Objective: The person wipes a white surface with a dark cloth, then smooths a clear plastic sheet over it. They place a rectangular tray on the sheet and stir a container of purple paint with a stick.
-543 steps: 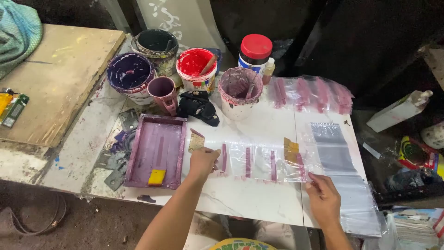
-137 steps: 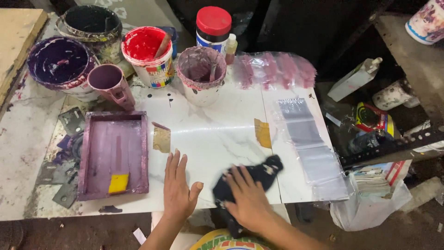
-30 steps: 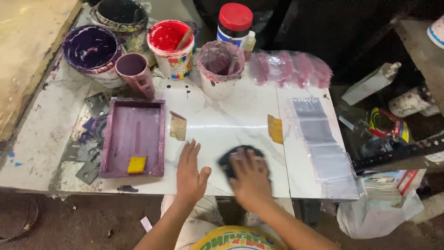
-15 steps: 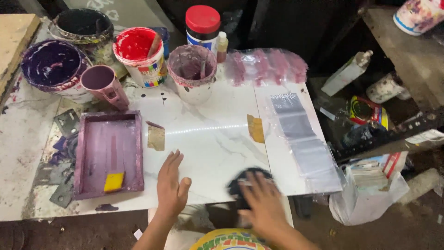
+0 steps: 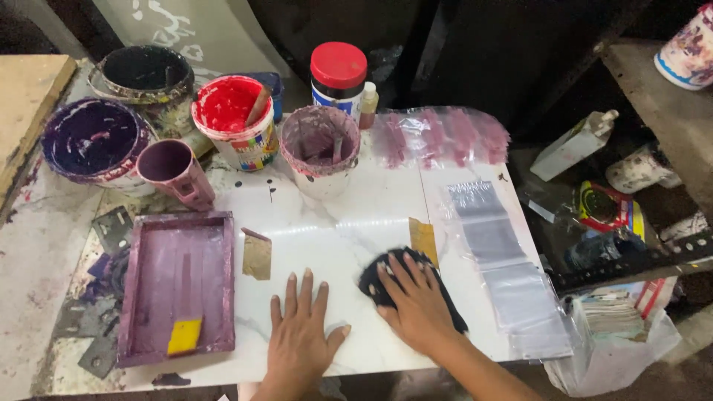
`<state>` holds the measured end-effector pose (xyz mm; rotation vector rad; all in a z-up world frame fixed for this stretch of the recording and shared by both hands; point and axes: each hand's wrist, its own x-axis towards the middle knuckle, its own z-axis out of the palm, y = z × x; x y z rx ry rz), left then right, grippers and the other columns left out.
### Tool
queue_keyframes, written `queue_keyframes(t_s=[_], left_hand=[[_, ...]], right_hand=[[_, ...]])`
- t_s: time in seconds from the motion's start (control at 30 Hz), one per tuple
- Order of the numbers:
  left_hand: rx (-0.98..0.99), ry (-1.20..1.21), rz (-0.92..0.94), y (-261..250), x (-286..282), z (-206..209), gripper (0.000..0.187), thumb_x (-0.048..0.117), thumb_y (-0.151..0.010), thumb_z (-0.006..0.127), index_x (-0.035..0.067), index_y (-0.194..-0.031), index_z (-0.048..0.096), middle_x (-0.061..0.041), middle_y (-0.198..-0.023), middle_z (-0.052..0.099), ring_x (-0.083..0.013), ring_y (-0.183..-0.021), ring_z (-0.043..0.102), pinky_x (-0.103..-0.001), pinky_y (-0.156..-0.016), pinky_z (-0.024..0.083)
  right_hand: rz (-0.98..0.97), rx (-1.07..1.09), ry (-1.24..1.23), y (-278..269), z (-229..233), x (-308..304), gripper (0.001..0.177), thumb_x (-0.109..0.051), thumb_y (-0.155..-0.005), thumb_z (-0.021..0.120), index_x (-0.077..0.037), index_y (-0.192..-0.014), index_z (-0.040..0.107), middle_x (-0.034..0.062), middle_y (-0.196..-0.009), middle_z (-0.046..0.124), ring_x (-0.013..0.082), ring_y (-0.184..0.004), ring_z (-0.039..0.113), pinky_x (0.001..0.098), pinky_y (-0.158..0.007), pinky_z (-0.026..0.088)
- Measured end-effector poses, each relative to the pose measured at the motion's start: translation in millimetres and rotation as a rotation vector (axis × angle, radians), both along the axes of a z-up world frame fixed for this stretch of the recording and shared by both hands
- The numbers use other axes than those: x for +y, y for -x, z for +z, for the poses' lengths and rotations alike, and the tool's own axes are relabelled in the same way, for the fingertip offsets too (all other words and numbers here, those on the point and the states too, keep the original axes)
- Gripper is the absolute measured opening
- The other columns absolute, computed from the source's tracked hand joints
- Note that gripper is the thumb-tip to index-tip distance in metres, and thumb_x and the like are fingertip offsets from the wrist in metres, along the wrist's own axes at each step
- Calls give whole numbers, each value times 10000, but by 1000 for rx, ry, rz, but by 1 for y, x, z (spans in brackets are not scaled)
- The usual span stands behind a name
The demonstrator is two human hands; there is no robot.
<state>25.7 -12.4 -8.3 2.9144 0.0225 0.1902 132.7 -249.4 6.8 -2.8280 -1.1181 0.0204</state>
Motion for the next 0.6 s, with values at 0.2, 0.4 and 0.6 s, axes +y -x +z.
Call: queue_keyframes(t_s=[0.2, 0.4, 0.6], left_hand=[[44, 30, -14, -1, 1, 0, 842, 682, -959, 523, 121, -1557, 331, -188, -1705, 123, -437, -1555, 59, -663, -1146, 165], [74, 64, -13, -2, 2, 9, 818, 696, -973, 485, 132, -1550, 354, -176, -1701, 141, -437, -1549, 84, -682, -1130, 197], [-7, 40, 6, -1, 3, 5, 974, 810, -942, 379, 110, -1607, 247, -239, -1700, 94, -457, -1550, 82, -639, -1150, 191]], right_hand=[[-207, 22, 55, -96, 0, 63, 746, -549, -1013, 362, -107, -1606, 259, 192, -1682, 188, 435, -1541, 122, 659, -1195, 131], [-433, 158, 51, -123, 29, 102, 732, -528, -1024, 294, -116, -1621, 197, 216, -1703, 66, 432, -1565, 11, 621, -1232, 31], [-243, 192, 199, -67, 42, 111, 774, -547, -1033, 305, -117, -1641, 98, 187, -1716, -22, 406, -1571, -33, 626, -1222, 67]])
